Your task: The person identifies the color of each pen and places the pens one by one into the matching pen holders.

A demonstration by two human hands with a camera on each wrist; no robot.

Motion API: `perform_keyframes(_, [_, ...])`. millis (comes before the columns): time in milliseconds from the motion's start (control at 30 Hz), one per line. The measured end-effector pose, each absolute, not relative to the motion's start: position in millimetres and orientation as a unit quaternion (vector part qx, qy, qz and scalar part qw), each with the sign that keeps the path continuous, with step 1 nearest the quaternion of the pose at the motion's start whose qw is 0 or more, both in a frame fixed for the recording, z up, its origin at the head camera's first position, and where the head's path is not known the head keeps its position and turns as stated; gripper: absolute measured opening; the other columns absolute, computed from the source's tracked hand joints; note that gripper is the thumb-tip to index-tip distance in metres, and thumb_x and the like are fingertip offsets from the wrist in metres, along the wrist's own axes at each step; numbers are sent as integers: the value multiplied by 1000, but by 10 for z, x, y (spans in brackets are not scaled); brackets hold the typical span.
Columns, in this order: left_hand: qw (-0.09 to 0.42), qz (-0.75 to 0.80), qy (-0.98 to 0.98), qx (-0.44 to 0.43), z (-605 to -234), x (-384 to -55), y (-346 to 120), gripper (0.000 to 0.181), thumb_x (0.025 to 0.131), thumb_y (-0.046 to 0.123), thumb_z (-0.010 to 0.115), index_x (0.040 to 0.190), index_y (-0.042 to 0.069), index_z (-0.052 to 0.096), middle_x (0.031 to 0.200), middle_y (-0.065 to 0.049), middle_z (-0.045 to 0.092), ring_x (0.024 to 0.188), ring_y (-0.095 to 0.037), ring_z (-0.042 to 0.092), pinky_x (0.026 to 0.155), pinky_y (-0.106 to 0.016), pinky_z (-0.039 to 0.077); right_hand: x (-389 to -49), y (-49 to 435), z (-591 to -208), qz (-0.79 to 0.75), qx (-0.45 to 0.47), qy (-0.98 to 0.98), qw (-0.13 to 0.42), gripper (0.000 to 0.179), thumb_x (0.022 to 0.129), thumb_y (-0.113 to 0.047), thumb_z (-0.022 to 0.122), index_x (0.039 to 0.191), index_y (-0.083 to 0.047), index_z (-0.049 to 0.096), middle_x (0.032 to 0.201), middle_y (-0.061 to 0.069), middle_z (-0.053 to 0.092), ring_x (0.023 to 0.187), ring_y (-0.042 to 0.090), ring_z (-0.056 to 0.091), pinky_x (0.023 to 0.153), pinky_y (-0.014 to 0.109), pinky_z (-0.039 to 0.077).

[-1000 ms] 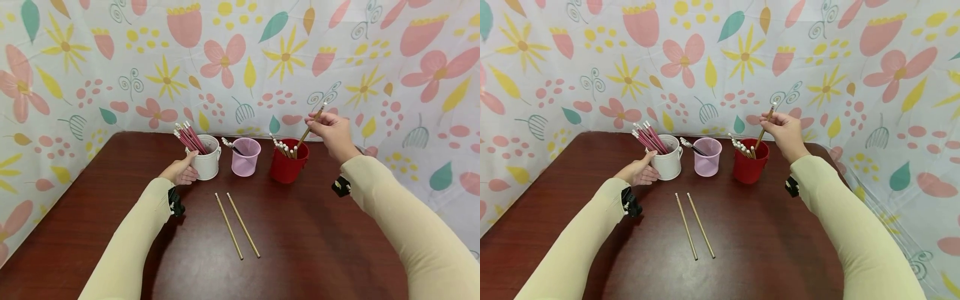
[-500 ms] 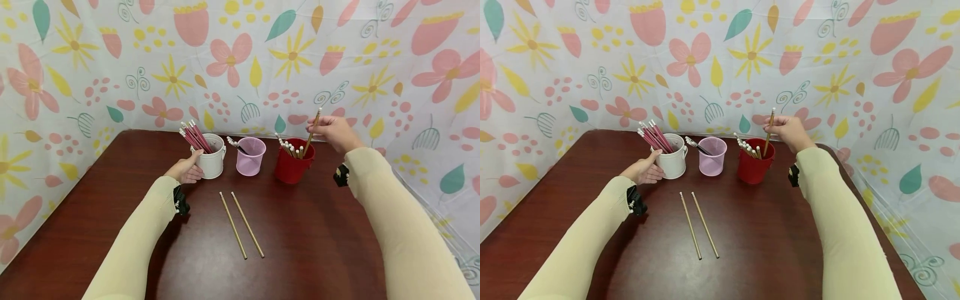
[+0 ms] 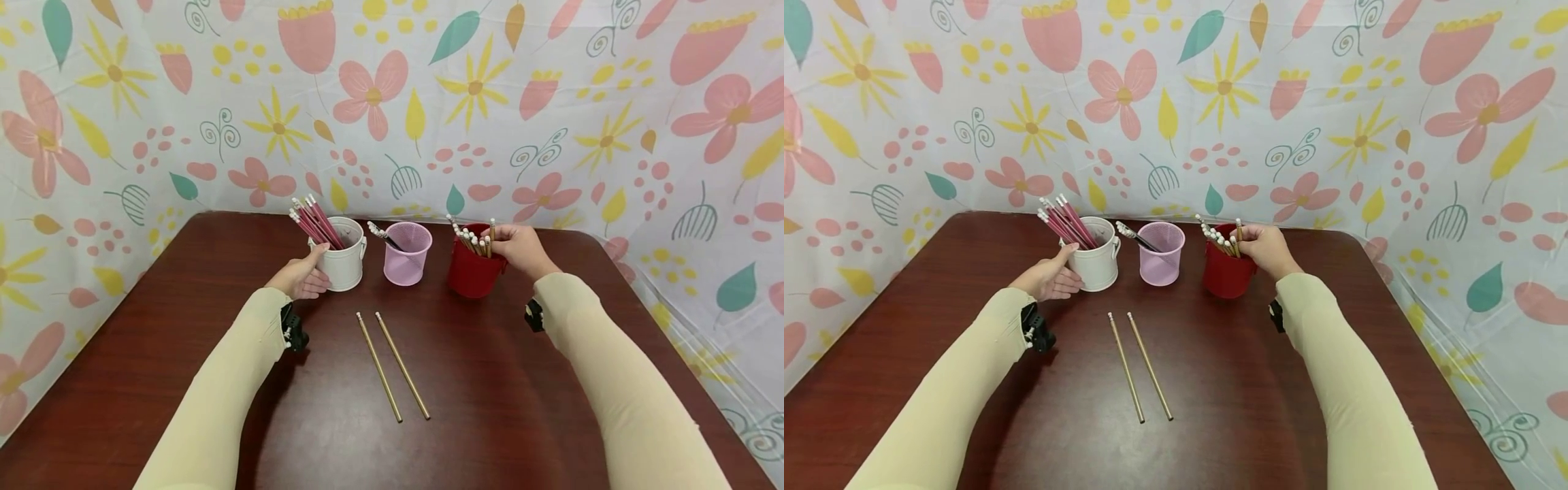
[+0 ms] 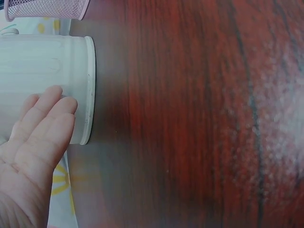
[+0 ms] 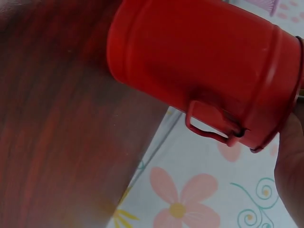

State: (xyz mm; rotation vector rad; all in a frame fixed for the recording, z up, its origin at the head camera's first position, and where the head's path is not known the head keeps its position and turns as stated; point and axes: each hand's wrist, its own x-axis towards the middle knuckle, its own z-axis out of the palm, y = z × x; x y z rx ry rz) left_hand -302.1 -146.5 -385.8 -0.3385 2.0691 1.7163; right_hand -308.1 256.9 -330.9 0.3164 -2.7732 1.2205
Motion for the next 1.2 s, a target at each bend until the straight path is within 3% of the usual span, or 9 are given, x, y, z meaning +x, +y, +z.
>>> perform_keyframes(100, [215,618,746,-124,-3860,-3021,-1463,82,90,64,40,116,-13,53,120,-27,59,115,-37,55,99,-44,44,-3077,2576,-3363,354,114,-926,64,19,91,-5,60,103,5,70,103,20,69,87,16,58,64,21,47])
perform_keyframes(300, [215,619,745,-125,-3863,-3044,-1436,83,90,65,41,116,-12,53,122,-27,58,116,-36,55,98,-43,44,-3011,2592,-3331,163,152,-972,78,9,92,-9,58,88,-3,63,64,6,60,59,23,52,55,36,44])
perform_keyframes(400, [216,618,746,-121,-3850,-3049,-1426,85,90,66,40,118,-13,52,124,-28,56,116,-37,55,99,-43,44,-2980,2600,-3287,120,151,-979,64,12,94,-14,56,90,-4,63,57,1,54,60,21,50,57,39,43])
perform_keyframes(533, [213,618,745,-130,-3842,-3037,-1430,83,90,65,40,117,-13,53,112,-24,62,114,-36,56,98,-43,45,-2930,2600,-3240,98,178,-977,67,23,92,-16,55,106,-2,67,50,-1,50,53,20,46,88,52,43])
perform_keyframes(667, [212,619,745,-131,-3838,-3030,-1440,82,90,64,39,115,-12,54,108,-23,63,115,-35,56,98,-43,44,-2847,2551,-3239,100,253,-937,218,35,83,-13,66,115,0,68,60,8,63,55,25,55,105,61,28])
perform_keyframes(800, [209,621,745,-124,-3823,-3030,-1457,85,91,65,39,121,-14,50,127,-29,54,119,-37,53,100,-43,43,-2731,2338,-3236,173,314,-850,387,27,77,-1,71,103,1,72,86,16,71,76,31,62,89,51,47])
perform_keyframes(900, [205,622,745,-125,-3826,-3032,-1458,86,90,65,39,121,-15,50,128,-30,53,118,-37,53,100,-43,43,-2636,2103,-3270,214,357,-803,425,23,76,5,68,98,0,73,81,14,67,74,30,58,70,42,50])
perform_keyframes(1067, [206,628,737,-138,-3860,-3030,-1431,85,90,65,40,121,-14,50,124,-28,55,118,-37,53,100,-43,43,-2494,1738,-3508,205,422,-810,352,25,73,0,70,97,-5,72,76,8,59,70,24,54,56,35,47])
perform_keyframes(1200, [205,631,735,-144,-3885,-3017,-1402,84,90,64,41,120,-14,51,120,-27,57,117,-37,53,100,-44,43,-2350,1490,-3710,206,404,-880,138,21,80,-10,67,101,-9,72,87,2,67,80,17,61,66,32,52])
